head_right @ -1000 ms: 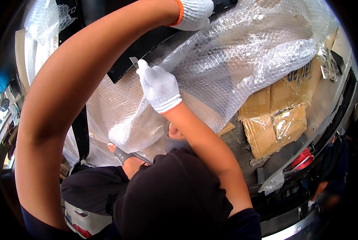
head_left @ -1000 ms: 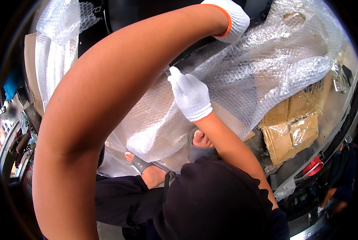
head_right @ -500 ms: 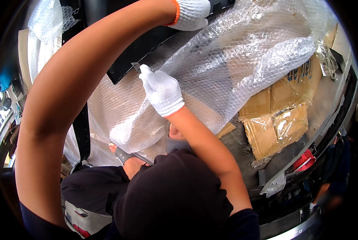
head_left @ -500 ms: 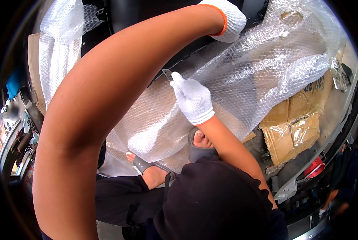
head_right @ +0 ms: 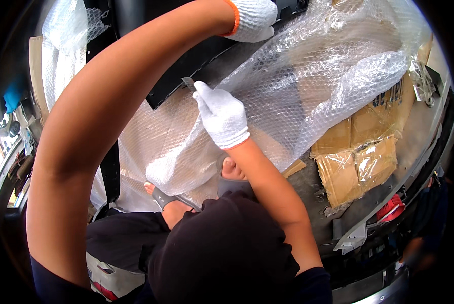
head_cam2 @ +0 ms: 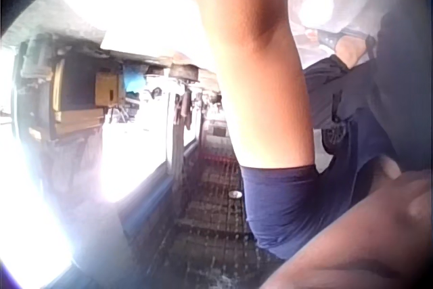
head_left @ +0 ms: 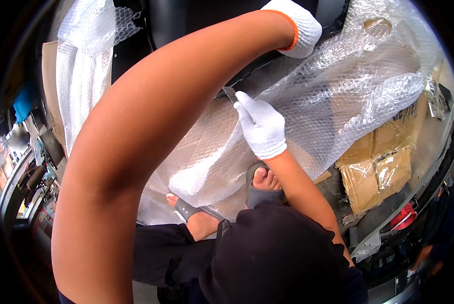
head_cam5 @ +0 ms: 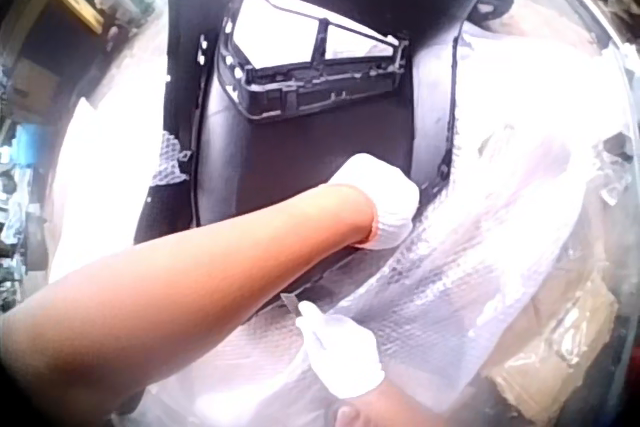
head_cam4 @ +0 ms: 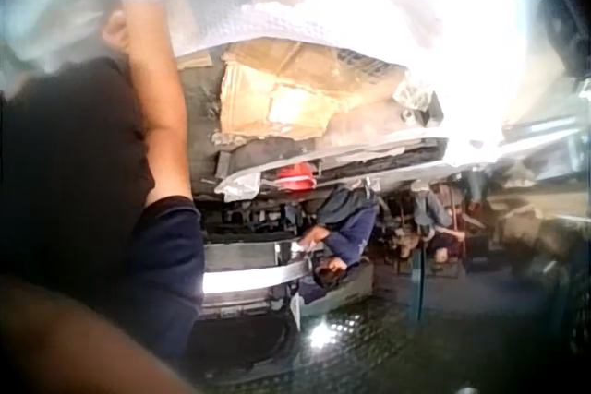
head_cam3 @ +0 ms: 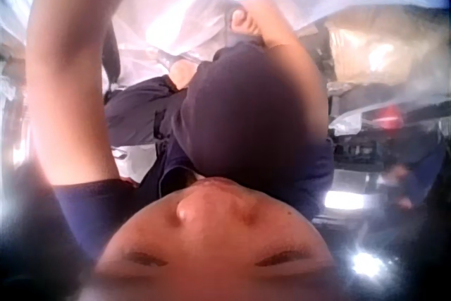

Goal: The person uses a utility knife to trim excess material from the edges of a black plastic car part placed on bubble wrap. They repeatedly scrape and cut along the perimeter, removing small strips of material.

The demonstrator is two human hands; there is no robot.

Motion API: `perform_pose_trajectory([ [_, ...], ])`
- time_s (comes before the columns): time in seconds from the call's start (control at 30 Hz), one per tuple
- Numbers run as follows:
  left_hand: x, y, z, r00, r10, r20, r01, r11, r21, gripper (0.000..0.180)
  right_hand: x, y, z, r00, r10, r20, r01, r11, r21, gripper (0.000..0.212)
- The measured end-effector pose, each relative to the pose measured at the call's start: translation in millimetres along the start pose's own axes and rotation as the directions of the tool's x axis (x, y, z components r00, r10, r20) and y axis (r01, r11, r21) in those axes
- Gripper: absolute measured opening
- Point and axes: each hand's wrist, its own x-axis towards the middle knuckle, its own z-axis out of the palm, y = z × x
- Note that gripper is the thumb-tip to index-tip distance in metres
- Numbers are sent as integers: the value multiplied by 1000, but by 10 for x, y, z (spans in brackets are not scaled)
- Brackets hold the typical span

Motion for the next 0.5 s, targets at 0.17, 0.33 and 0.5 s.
perform_pose_trajectory([
  [0.17, 18, 4, 70, 998, 18, -65, -17, 1000, 16, 32, 21, 25, 43, 997, 25, 73, -19, 997, -74, 36],
  [0.33, -12, 6, 65, 999, -9, -52, 8, 1000, -14, 32, 40, 51, 102, 996, 7, 84, -2, 998, -60, 35],
  [0.5, -19, 18, 61, 998, -28, -58, 26, 999, -31, 31, 192, -103, 41, 912, 94, 398, -29, 986, -164, 25],
])
